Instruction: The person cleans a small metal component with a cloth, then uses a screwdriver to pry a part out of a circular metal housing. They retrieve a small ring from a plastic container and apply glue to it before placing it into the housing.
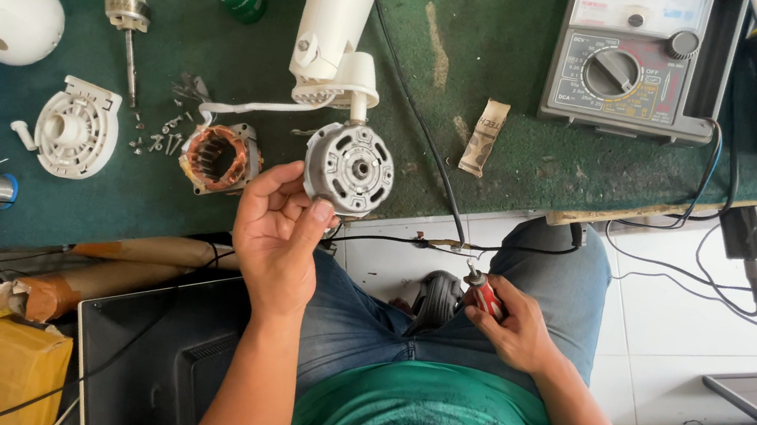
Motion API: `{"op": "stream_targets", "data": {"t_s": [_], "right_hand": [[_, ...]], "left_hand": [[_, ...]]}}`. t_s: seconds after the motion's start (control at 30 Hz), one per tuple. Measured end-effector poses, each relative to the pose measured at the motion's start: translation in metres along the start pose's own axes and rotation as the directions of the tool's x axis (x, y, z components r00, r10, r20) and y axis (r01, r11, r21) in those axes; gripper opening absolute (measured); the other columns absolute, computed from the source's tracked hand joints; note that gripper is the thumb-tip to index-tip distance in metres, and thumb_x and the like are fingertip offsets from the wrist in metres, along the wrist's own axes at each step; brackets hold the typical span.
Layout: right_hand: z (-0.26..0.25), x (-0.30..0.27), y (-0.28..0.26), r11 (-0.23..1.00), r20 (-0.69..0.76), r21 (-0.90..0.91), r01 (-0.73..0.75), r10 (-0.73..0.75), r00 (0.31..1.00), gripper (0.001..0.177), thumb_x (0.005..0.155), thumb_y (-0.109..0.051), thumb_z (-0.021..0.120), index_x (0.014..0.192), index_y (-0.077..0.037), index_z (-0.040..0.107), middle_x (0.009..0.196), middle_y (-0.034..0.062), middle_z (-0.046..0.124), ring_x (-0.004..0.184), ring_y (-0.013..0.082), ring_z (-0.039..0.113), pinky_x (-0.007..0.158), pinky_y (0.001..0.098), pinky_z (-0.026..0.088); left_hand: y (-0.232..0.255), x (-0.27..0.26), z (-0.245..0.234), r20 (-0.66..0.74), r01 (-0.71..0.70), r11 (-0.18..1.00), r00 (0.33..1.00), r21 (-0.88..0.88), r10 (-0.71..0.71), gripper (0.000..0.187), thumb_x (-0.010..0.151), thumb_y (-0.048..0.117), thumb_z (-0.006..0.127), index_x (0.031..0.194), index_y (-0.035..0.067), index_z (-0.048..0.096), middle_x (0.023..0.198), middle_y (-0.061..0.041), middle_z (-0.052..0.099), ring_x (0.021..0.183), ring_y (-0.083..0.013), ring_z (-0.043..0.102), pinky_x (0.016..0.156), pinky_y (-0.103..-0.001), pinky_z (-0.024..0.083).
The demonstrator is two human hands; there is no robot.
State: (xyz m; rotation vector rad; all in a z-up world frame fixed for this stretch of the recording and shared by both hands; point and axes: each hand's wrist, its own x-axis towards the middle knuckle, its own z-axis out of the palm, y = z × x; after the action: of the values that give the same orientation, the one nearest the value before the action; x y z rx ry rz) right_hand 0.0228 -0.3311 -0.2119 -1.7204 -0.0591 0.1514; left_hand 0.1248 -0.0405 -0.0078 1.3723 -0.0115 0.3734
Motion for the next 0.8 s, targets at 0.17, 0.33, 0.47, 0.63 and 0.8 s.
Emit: {"op": "stream_targets", "data": {"t_s": [0.17, 0.33, 0.47, 0.63, 0.8], "right_hand": [[0.001, 0.0, -0.001, 1.0, -0.005, -0.002, -0.009, 0.009, 1.0, 0.032, 0.085, -0.025, 0.089, 0.113, -0.013, 0.079, 0.074, 0.0166, 0.069, 0.065, 0.0279, 0.067, 0.064, 0.042, 0.054], [0.001, 0.001, -0.002, 1.0, -0.005, -0.002, 0.0, 0.0, 1.0, 0.032, 0.085, -0.024, 0.088, 0.113, -0.012, 0.079, 0.073, 0.0175, 0.068, 0.064, 0.0294, 0.066, 0.063, 0.0433, 0.053], [0.001, 0.001, 0.0, 1.0, -0.004, -0.007, 0.009, -0.009, 1.0, 0.031, 0.085, -0.024, 0.088, 0.112, -0.013, 0.08, 0.075, 0.0162, 0.072, 0.065, 0.0309, 0.07, 0.064, 0.0425, 0.055], [0.001, -0.002, 0.002, 1.0, -0.007, -0.009, 0.02, -0.02, 1.0, 0.031, 0.085, -0.024, 0.088, 0.113, -0.014, 0.08, 0.078, 0.015, 0.076, 0.068, 0.03, 0.072, 0.067, 0.0425, 0.057], [0.0, -0.003, 0.008, 0.999, -0.008, -0.021, 0.03, -0.03, 1.0, 0.031, 0.086, -0.024, 0.088, 0.113, -0.013, 0.08, 0.08, 0.0159, 0.077, 0.07, 0.0309, 0.073, 0.068, 0.0429, 0.056]], "left_hand": [[0.002, -0.001, 0.006, 0.036, -0.028, 1.0, 0.999, 0.009, 0.027, 0.055, 0.089, -0.008, 0.081, 0.139, -0.007, 0.057, 0.118, -0.019, 0.072, 0.097, -0.0175, 0.076, 0.082, -0.028, 0.068], [0.006, -0.004, 0.015, 0.059, -0.059, 0.998, 0.997, 0.005, 0.059, 0.059, 0.086, -0.009, 0.084, 0.14, -0.007, 0.059, 0.117, -0.019, 0.074, 0.1, -0.0184, 0.076, 0.086, -0.028, 0.067], [0.012, -0.006, 0.024, 0.092, -0.112, 0.991, 0.99, 0.067, 0.106, 0.057, 0.087, -0.008, 0.084, 0.14, -0.009, 0.063, 0.108, -0.022, 0.076, 0.096, -0.0197, 0.076, 0.083, -0.03, 0.066], [0.019, -0.004, 0.029, 0.115, -0.129, 0.987, 0.986, 0.092, 0.119, 0.055, 0.089, -0.007, 0.083, 0.14, -0.009, 0.063, 0.106, -0.023, 0.077, 0.095, -0.0206, 0.076, 0.08, -0.029, 0.065], [0.023, -0.005, 0.019, 0.123, -0.048, 0.997, 0.992, 0.056, 0.04, 0.054, 0.096, -0.005, 0.074, 0.147, -0.007, 0.056, 0.108, -0.023, 0.075, 0.097, -0.0195, 0.075, 0.083, -0.029, 0.065]]}}
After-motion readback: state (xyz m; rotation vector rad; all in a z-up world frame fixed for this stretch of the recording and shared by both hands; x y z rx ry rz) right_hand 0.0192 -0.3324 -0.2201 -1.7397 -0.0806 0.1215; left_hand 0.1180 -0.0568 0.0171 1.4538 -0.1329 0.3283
